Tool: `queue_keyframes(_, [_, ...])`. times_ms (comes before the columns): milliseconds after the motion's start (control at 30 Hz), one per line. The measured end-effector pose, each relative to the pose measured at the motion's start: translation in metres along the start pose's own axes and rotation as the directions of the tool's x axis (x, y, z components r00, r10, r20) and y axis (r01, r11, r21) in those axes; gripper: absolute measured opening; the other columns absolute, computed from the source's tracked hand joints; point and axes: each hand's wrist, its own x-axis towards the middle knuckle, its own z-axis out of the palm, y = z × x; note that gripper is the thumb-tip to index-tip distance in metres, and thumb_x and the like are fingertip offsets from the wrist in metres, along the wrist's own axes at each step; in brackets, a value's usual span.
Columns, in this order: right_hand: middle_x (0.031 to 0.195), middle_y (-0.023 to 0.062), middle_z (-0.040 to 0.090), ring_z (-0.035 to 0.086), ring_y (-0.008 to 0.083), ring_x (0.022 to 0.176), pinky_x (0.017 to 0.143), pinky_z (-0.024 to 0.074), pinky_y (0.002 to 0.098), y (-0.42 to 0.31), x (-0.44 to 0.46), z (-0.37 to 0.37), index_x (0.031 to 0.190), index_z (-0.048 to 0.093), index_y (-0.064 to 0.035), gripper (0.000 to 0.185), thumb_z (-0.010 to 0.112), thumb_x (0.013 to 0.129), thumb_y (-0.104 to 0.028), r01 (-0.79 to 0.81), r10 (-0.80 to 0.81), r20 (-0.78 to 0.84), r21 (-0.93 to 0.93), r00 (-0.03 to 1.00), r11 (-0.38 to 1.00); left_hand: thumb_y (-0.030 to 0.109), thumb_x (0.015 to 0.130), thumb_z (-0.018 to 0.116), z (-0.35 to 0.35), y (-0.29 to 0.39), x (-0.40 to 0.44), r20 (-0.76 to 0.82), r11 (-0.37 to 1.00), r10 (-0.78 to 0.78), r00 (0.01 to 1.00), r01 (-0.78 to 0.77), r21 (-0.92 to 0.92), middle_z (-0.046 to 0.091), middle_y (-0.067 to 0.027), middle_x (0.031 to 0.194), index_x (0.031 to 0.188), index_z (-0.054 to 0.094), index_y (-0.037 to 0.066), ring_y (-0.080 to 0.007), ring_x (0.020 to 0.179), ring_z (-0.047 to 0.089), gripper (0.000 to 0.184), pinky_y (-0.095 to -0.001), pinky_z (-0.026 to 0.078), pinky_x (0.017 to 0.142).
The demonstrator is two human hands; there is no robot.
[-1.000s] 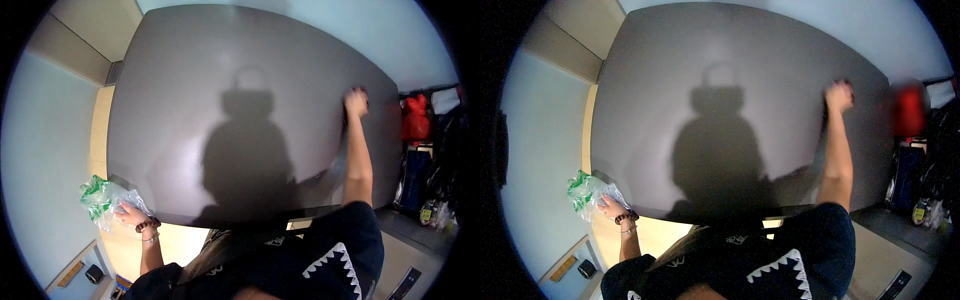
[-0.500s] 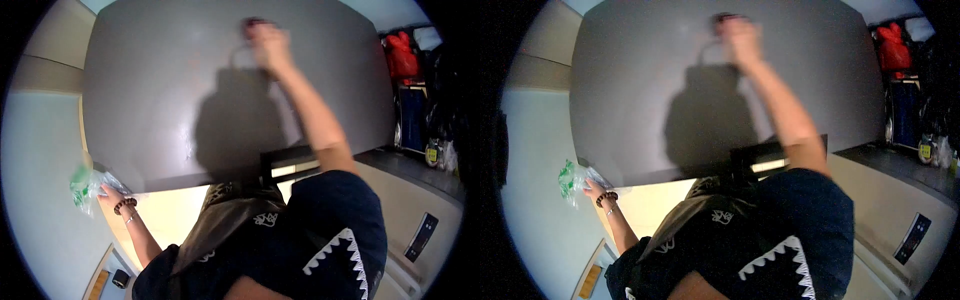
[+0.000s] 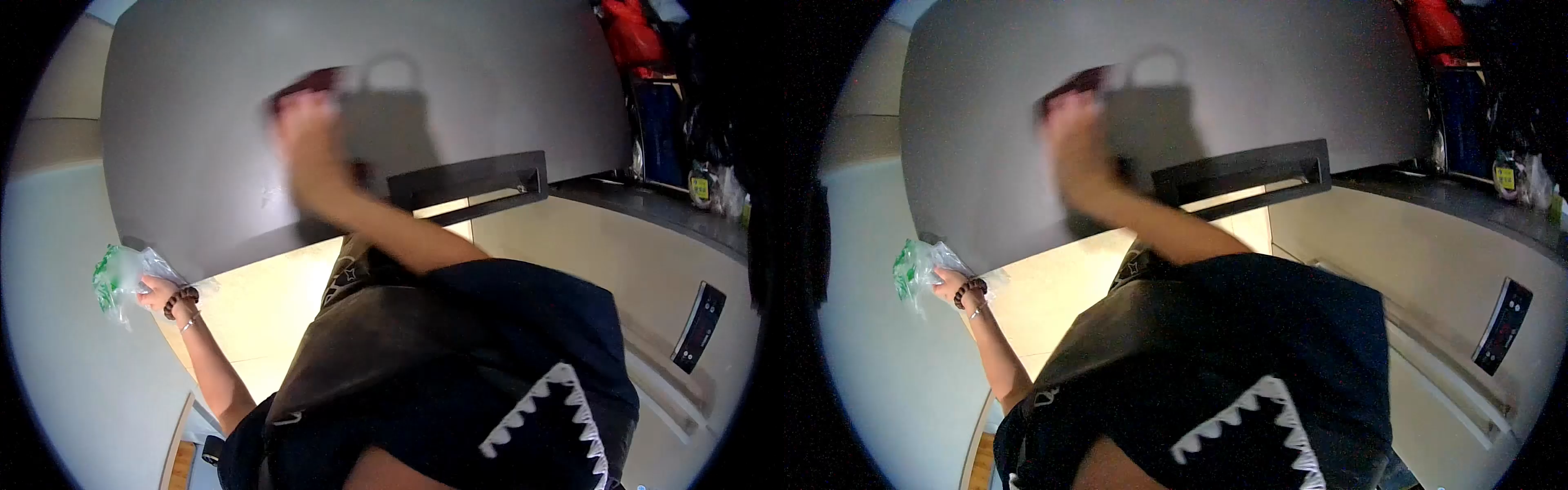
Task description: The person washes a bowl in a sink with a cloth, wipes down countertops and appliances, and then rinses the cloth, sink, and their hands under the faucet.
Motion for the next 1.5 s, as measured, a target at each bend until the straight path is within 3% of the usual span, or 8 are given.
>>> queue_keyframes(333, [0.102, 0.0194, 0.047, 0.045, 0.0336, 0.097, 0.087, 0.0353, 0.0402, 0.196, 0.026, -0.04, 0.098, 0.051, 0.0009, 0.03, 0.046, 0.069, -0.003, -0.5, 0.373, 0.389, 0.307, 0.843, 0.81, 0.028, 0.085, 0.039, 0.006, -0.037, 0.025, 0.412, 0.694, -0.077, 0.908, -0.248, 0.676, 0.037, -0.0133, 0.125, 0.121, 0.032, 0.0, -0.021, 0.11, 0.041, 0.046, -0.027, 0.036, 0.089])
queue_keyframes(433, [0.104, 0.0187, 0.051, 0.045, 0.031, 0.103, 0.084, 0.0349, 0.0439, 0.349, 0.008, -0.064, 0.098, 0.053, 0.0025, 0.032, 0.047, 0.067, -0.001, -0.535, 0.532, 0.055, 0.087, 0.845, 0.84, 0.025, 0.084, 0.032, 0.049, -0.138, 0.098, 0.846, -0.369, -0.108, 0.523, -0.811, 0.454, 0.023, -0.0125, 0.134, 0.124, 0.035, 0.006, -0.0312, 0.124, 0.018, 0.045, -0.0446, 0.022, 0.098])
queue_keyframes(867, [0.109, 0.0193, 0.049, 0.045, 0.0314, 0.102, 0.09, 0.0319, 0.041, 0.169, 0.105, 0.024, 0.093, 0.056, 0.0003, 0.025, 0.044, 0.072, -0.003, 0.0, -0.006, 0.067, 0.088, 0.998, 0.996, 0.033, 0.084, 0.029, 0.02, -0.073, 0.037, 0.891, -0.309, 0.014, 0.453, -0.846, 0.435, 0.053, -0.0072, 0.108, 0.111, 0.047, 0.006, -0.0198, 0.097, 0.051, 0.043, -0.0301, 0.042, 0.076])
queue_keyframes(967, [0.097, 0.0161, 0.055, 0.05, 0.031, 0.095, 0.083, 0.0381, 0.0408, 0.275, 0.056, -0.022, 0.09, 0.059, -0.0012, 0.027, 0.048, 0.066, 0.003, -0.192, 0.176, 0.171, 0.08, 0.969, 0.978, 0.037, 0.084, 0.038, 0.047, -0.078, 0.044, 0.606, 0.97, -0.178, 0.775, 0.243, -0.027, 0.055, -0.0072, 0.09, 0.094, 0.049, 0.003, -0.0186, 0.078, 0.05, 0.037, -0.0305, 0.042, 0.063])
queue_keyframes(1000, [0.089, 0.0153, 0.055, 0.051, 0.0302, 0.089, 0.078, 0.0387, 0.0414, 0.298, 0.041, -0.029, 0.082, 0.059, -0.0023, 0.018, 0.048, 0.068, -0.003, -0.147, 0.148, 0.027, -0.028, 0.989, 0.989, 0.038, 0.084, 0.041, 0.057, -0.078, 0.055, 0.606, 0.605, -0.36, 0.709, 0.672, -0.427, 0.055, -0.0071, 0.084, 0.089, 0.049, 0.003, -0.0182, 0.071, 0.05, 0.037, -0.0306, 0.042, 0.058])
queue_keyframes(1067, [0.088, 0.0152, 0.055, 0.051, 0.0301, 0.088, 0.078, 0.0392, 0.0411, 0.307, 0.046, -0.027, 0.079, 0.061, -0.0021, 0.017, 0.051, 0.065, -0.003, -0.192, 0.201, 0.071, -0.116, 0.977, 0.974, 0.035, 0.082, 0.044, 0.114, -0.194, 0.112, 0.459, 0.893, 0.434, 0.775, -0.438, -0.104, 0.056, -0.0063, 0.08, 0.088, 0.05, 0.005, -0.0205, 0.067, 0.051, 0.031, -0.0294, 0.043, 0.056])
queue_keyframes(1133, [0.099, 0.016, 0.054, 0.049, 0.0309, 0.097, 0.086, 0.0368, 0.0399, 0.264, 0.069, -0.008, 0.085, 0.061, -0.0001, 0.027, 0.052, 0.059, 0.003, -0.237, 0.244, 0.253, -0.059, 0.936, 0.97, 0.036, 0.087, 0.024, 0.109, -0.161, 0.118, 0.782, 0.58, -0.114, 0.613, 0.68, -0.448, 0.042, -0.0081, 0.121, 0.116, 0.043, 0.007, -0.0234, 0.11, 0.037, 0.046, -0.0397, 0.022, 0.098])
queue_keyframes(1500, [0.104, 0.0163, 0.051, 0.048, 0.0342, 0.094, 0.076, 0.042, 0.0423, 0.403, 0.034, 0.064, 0.101, 0.053, -0.0066, 0.033, 0.048, 0.073, -0.024, -0.702, 0.712, -0.2, -0.478, 0.672, 0.528, 0.04, 0.082, 0.039, 0.052, -0.152, 0.073, 0.512, 0.601, -0.505, 0.695, 0.709, -0.37, 0.057, -0.0116, 0.086, 0.091, 0.055, -0.001, -0.025, 0.074, 0.053, 0.045, -0.0346, 0.044, 0.063])
